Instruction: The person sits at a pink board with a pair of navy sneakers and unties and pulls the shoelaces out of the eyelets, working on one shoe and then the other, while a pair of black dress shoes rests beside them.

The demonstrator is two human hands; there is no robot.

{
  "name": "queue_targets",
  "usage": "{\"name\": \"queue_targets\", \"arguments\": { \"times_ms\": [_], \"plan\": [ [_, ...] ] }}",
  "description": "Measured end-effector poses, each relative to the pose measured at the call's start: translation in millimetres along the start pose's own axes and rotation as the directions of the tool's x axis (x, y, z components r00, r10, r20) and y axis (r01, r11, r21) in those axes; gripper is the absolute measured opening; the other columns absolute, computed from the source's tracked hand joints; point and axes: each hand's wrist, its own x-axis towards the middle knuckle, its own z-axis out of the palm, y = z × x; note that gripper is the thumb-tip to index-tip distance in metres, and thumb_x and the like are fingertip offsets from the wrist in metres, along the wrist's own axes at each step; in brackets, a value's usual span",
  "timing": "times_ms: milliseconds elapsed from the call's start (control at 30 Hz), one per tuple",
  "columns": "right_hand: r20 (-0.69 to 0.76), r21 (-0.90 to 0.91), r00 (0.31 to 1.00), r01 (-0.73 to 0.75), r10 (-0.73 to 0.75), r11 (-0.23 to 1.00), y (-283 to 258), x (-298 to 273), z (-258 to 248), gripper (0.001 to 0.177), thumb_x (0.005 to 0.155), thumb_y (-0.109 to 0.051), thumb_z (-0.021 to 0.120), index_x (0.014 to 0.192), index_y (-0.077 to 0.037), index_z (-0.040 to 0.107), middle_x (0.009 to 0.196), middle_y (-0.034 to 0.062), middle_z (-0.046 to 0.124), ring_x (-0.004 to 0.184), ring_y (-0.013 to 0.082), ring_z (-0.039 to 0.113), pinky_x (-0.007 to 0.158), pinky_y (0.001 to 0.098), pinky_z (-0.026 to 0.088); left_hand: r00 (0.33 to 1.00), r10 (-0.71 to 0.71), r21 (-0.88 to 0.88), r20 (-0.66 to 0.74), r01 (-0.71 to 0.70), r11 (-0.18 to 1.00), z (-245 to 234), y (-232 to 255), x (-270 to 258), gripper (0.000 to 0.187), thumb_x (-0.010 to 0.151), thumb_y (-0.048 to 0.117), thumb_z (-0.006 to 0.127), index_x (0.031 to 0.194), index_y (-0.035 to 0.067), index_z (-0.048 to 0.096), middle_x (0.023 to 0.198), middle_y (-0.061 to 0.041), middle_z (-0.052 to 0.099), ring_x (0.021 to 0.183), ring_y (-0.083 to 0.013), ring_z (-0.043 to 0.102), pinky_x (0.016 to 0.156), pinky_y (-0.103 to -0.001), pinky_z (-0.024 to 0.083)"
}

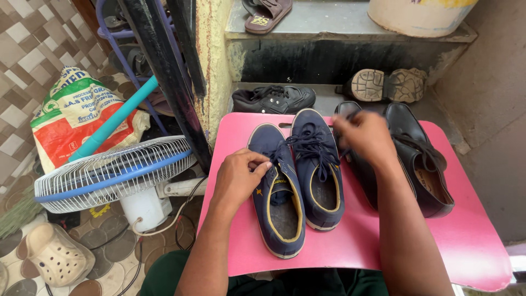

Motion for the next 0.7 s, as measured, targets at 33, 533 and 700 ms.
{"name": "queue_targets", "arguments": {
  "times_ms": [33, 533, 700],
  "plan": [
    [0.061, -0.209, 0.995, -0.065, 0.079, 0.976, -4.4, -4.2, 1.4, 0.046, 0.091, -0.048, 0.070, 0.093, -0.002, 0.076, 0.083, 0.0186, 0.075, 0.088, 0.0337, 0.073, 0.081, 0.0448, 0.055, 1.000, -0.027, 0.025, 0.005, 0.027, 0.999, 0.2, -0.3, 1.2, 0.017, 0.081, 0.020, 0.081, 0.095, 0.010, 0.082, 0.091, -0.007, 0.076, 0.080, -0.0187, 0.075, 0.076, -0.032, 0.057],
    [-0.067, -0.304, 0.980, 0.161, -0.189, 0.939, -65.9, -64.4, 9.2, 0.059, 0.092, -0.063, 0.069, 0.076, -0.006, 0.073, 0.064, 0.0150, 0.069, 0.060, 0.0360, 0.069, 0.059, 0.0466, 0.053, 0.966, 0.260, 0.158, 0.005, -0.258, 0.953, 12.6, -7.0, 10.9, 0.010, 0.082, 0.011, 0.070, 0.084, 0.001, 0.066, 0.086, -0.014, 0.067, 0.079, -0.0302, 0.068, 0.071, -0.040, 0.053],
    [0.253, 0.059, 0.918, 0.301, -0.306, 0.952, -73.1, -72.5, 24.2, 0.053, 0.075, -0.052, 0.082, 0.091, -0.004, 0.066, 0.076, 0.0110, 0.071, 0.069, 0.0272, 0.071, 0.064, 0.0413, 0.056, 0.988, 0.154, -0.047, -0.001, -0.153, 0.987, 31.8, -28.4, 16.7, 0.015, 0.094, 0.015, 0.064, 0.100, 0.002, 0.058, 0.084, -0.013, 0.069, 0.076, -0.0269, 0.069, 0.069, -0.039, 0.054]
  ]
}}
